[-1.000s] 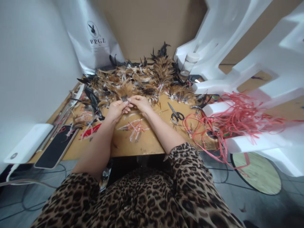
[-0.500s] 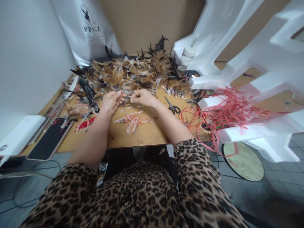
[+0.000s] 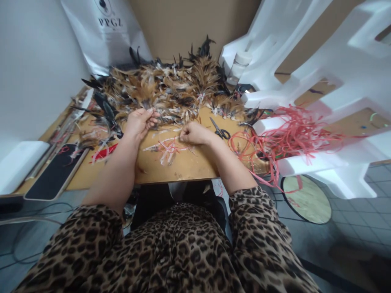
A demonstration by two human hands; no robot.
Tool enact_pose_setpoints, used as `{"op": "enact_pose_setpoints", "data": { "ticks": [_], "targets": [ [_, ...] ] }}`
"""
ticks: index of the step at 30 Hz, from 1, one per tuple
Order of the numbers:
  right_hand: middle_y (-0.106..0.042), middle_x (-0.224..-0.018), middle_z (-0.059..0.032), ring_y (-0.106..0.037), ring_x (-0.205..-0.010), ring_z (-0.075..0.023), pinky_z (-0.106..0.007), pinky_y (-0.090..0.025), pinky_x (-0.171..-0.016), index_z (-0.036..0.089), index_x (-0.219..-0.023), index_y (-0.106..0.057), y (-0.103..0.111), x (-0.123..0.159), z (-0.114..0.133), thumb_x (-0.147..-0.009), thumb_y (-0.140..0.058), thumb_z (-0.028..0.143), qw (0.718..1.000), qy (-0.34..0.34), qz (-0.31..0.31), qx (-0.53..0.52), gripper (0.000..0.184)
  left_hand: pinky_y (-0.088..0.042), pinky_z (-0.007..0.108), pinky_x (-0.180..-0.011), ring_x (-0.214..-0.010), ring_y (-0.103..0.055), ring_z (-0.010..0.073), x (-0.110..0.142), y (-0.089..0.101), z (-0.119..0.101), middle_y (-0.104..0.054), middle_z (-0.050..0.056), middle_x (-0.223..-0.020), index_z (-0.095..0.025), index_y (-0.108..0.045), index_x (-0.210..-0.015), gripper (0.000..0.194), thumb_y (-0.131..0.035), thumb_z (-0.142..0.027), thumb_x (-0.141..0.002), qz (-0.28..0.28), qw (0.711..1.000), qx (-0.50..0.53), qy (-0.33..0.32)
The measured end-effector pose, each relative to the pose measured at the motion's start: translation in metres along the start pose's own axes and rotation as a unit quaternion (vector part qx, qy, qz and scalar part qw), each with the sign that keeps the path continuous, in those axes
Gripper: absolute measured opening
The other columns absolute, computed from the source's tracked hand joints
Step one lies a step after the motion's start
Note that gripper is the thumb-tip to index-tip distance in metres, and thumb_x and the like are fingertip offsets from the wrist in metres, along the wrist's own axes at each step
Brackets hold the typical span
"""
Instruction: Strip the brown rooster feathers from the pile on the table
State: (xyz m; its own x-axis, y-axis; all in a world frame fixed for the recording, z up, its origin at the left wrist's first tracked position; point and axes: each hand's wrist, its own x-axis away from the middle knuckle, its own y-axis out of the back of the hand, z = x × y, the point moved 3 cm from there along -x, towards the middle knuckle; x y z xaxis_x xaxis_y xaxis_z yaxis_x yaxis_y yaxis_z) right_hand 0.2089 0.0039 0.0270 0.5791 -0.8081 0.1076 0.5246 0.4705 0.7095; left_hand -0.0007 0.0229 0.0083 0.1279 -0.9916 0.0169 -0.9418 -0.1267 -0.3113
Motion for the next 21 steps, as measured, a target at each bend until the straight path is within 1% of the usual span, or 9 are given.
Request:
{"op": "enact_pose_setpoints", "data": {
  "ticks": [4,6,8,11,14,17,18,19,21],
  "targets": [
    [-0.067,-0.066,-0.0017,-0.055,-0.059,-0.0102,-0.023,-0.042,-0.061,0.014,-0.069,-0.070,0.029,0.014,-0.004,-0.063,-0.067,0.021,0.992,-0.008,-0.102,-0.069,0.009,-0.039,0.013,-0.042,-0.047,-0.057,0.0052,0.000,0.000,0.000,-0.069,0.006,-0.073,-0.011,-0.062,-0.079,0.025,-0.070,-0.031,-0.069,0.004,1.000,0.000,-0.010],
    [-0.067,-0.064,-0.0015,-0.054,-0.058,-0.0104,-0.023,-0.042,-0.060,0.015,-0.067,-0.071,0.038,0.022,-0.009,-0.061,-0.069,0.022,0.990,-0.016,-0.117,-0.080,0.009,-0.039,0.013,-0.042,-0.047,-0.057,0.0052,0.000,0.000,0.000,-0.069,0.006,-0.072,-0.011,-0.062,-0.079,0.025,-0.070,-0.031,-0.069,0.001,1.000,-0.003,-0.005],
    [-0.067,-0.064,-0.0015,-0.054,-0.057,-0.0104,-0.023,-0.042,-0.059,0.015,-0.066,-0.071,0.041,0.029,-0.017,-0.061,-0.070,0.024,0.990,-0.035,-0.109,-0.082,0.010,-0.040,0.013,-0.042,-0.047,-0.057,0.0053,0.000,-0.001,0.000,-0.069,0.006,-0.073,-0.011,-0.061,-0.080,0.025,-0.070,-0.031,-0.069,0.001,1.000,-0.004,-0.001],
    [-0.068,-0.066,-0.0024,-0.056,-0.059,-0.0108,-0.023,-0.043,-0.060,0.015,-0.068,-0.071,0.033,0.036,-0.030,-0.062,-0.070,0.027,0.992,-0.068,-0.060,-0.083,0.014,-0.040,0.013,-0.042,-0.047,-0.058,0.0055,0.001,-0.002,-0.001,-0.069,0.007,-0.074,-0.011,-0.061,-0.080,0.025,-0.070,-0.031,-0.070,0.005,1.000,-0.007,0.001],
    [-0.068,-0.068,-0.0025,-0.056,-0.060,-0.0106,-0.023,-0.044,-0.061,0.015,-0.070,-0.070,0.020,0.037,-0.035,-0.063,-0.069,0.029,0.994,-0.069,-0.023,-0.084,0.016,-0.040,0.013,-0.042,-0.048,-0.058,0.0055,0.002,-0.003,-0.001,-0.069,0.007,-0.075,-0.010,-0.061,-0.079,0.025,-0.070,-0.032,-0.070,0.007,1.000,-0.008,0.002],
    [-0.066,-0.065,-0.0023,-0.054,-0.057,-0.0100,-0.023,-0.042,-0.057,0.013,-0.072,-0.068,0.012,0.037,-0.028,-0.066,-0.067,0.029,0.990,-0.065,-0.073,-0.101,0.017,-0.040,0.013,-0.042,-0.047,-0.058,0.0051,0.003,-0.003,-0.001,-0.069,0.007,-0.074,-0.010,-0.061,-0.079,0.025,-0.070,-0.032,-0.069,0.014,1.000,-0.008,-0.001],
    [-0.065,-0.065,-0.0021,-0.054,-0.056,-0.0099,-0.023,-0.041,-0.055,0.013,-0.074,-0.067,0.010,0.036,-0.022,-0.067,-0.065,0.029,0.987,-0.057,-0.101,-0.110,0.017,-0.040,0.013,-0.042,-0.047,-0.058,0.0050,0.003,-0.003,-0.001,-0.069,0.007,-0.074,-0.010,-0.061,-0.078,0.025,-0.070,-0.032,-0.069,0.018,1.000,-0.008,-0.004],
    [-0.065,-0.065,-0.0019,-0.053,-0.056,-0.0097,-0.023,-0.040,-0.054,0.013,-0.075,-0.067,0.008,0.036,-0.015,-0.067,-0.065,0.028,0.986,-0.042,-0.111,-0.115,0.018,-0.040,0.012,-0.041,-0.047,-0.058,0.0049,0.002,-0.003,0.000,-0.069,0.006,-0.073,-0.010,-0.061,-0.078,0.025,-0.070,-0.032,-0.069,0.022,1.000,-0.007,-0.008],
    [-0.064,-0.066,-0.0016,-0.053,-0.057,-0.0097,-0.023,-0.040,-0.057,0.013,-0.076,-0.067,-0.001,0.033,0.001,-0.068,-0.063,0.027,0.989,0.007,-0.084,-0.118,0.017,-0.039,0.012,-0.041,-0.047,-0.057,0.0048,0.002,-0.003,0.000,-0.069,0.006,-0.073,-0.010,-0.062,-0.079,0.025,-0.070,-0.032,-0.069,0.027,1.000,-0.008,-0.012]
  ]
}}
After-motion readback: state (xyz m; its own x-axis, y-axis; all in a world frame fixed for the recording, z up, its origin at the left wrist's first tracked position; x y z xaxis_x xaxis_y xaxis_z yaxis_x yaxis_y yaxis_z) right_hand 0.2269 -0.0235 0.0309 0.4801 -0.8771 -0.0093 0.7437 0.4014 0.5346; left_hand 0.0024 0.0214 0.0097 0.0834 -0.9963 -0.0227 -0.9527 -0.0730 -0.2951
